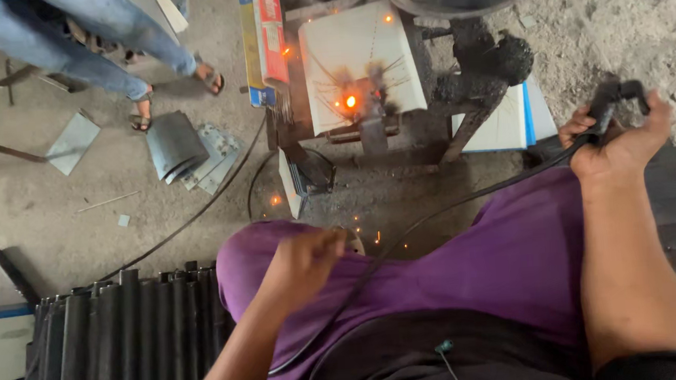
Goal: The person welds a small metal piece onto a larger metal sheet using a welding torch, producing bright sparks. They then pick up the welded assembly and place it into a metal bowl.
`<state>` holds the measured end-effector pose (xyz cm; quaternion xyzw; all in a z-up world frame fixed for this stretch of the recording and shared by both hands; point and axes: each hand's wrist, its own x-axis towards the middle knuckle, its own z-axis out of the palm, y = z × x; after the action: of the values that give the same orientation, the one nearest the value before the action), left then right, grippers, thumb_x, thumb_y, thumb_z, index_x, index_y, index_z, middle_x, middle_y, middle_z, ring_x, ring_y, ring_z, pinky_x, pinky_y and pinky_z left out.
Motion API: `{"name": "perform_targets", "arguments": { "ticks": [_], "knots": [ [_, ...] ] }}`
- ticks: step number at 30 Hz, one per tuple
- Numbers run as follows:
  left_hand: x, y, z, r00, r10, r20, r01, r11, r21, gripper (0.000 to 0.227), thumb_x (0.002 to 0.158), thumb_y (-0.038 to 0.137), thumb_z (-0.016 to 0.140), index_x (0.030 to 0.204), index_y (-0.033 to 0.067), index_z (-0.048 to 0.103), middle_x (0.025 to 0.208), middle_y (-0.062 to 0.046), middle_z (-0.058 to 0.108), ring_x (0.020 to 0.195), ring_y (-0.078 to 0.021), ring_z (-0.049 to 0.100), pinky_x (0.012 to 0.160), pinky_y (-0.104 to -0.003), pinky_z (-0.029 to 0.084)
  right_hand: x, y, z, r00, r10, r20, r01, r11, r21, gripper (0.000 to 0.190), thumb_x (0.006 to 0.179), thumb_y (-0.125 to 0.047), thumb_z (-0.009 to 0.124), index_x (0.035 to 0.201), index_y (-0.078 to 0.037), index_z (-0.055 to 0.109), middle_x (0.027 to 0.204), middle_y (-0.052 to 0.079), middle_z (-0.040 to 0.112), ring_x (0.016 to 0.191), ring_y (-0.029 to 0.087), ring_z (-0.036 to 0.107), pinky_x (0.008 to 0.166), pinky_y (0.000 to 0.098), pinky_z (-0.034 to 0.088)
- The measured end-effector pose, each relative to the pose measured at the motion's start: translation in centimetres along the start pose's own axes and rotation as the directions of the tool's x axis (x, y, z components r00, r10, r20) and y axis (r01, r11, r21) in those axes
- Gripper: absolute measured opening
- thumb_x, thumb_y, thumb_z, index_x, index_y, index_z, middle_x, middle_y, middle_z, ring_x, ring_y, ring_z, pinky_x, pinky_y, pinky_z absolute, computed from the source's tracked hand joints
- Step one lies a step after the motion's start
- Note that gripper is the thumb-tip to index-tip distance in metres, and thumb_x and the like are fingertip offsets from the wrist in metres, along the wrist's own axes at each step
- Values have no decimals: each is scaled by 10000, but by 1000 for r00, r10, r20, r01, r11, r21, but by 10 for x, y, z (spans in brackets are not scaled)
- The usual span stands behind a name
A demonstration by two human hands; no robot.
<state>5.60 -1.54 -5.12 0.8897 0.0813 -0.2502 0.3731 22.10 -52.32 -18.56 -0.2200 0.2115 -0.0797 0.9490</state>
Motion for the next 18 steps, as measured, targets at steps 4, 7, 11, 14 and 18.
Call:
{"name": "perform_targets", "arguments": {
  "ticks": [4,7,11,14,18],
  "knots": [
    [165,-11,57,992,-77,-103,7,831,-556,390,1029,372,579,1129,32,739,980,-92,758,760,-217,693,660,-377,562,-3,2,16,984,35,-174,-24,997,67,629,826,-625,592,1108,-67,526,996,214,606,822,298,620,747,417,502],
    [240,-20,104,941,-276,195,325,583,-745,553,1035,555,401,1339,132,586,1181,-70,696,842,-275,684,692,-436,585,-13,4,29,992,113,-52,-119,985,-127,540,888,-606,600,1132,-129,536,982,144,577,784,241,553,711,374,448],
    [275,-19,151,987,-95,131,145,164,-976,624,1049,587,315,1325,93,578,1213,-85,662,835,-313,669,697,-448,531,-14,4,32,996,65,-65,-77,978,-195,482,909,-603,575,1101,-161,554,941,127,574,737,220,521,658,371,403],
    [293,-20,160,988,-125,93,100,50,-994,700,1063,592,263,1266,7,589,1212,-90,699,819,-296,668,721,-442,521,-11,-2,23,999,46,-16,-49,974,-222,456,941,-600,561,1078,-165,555,933,119,578,729,225,520,644,368,382],
    [305,-29,170,993,-104,60,65,44,-997,728,1053,630,268,1225,0,592,1106,-100,688,827,-291,667,742,-445,520,-11,-5,17,999,33,19,-27,969,-245,435,972,-590,540,1068,-166,553,932,114,582,727,230,524,642,371,384]
  ]
}}
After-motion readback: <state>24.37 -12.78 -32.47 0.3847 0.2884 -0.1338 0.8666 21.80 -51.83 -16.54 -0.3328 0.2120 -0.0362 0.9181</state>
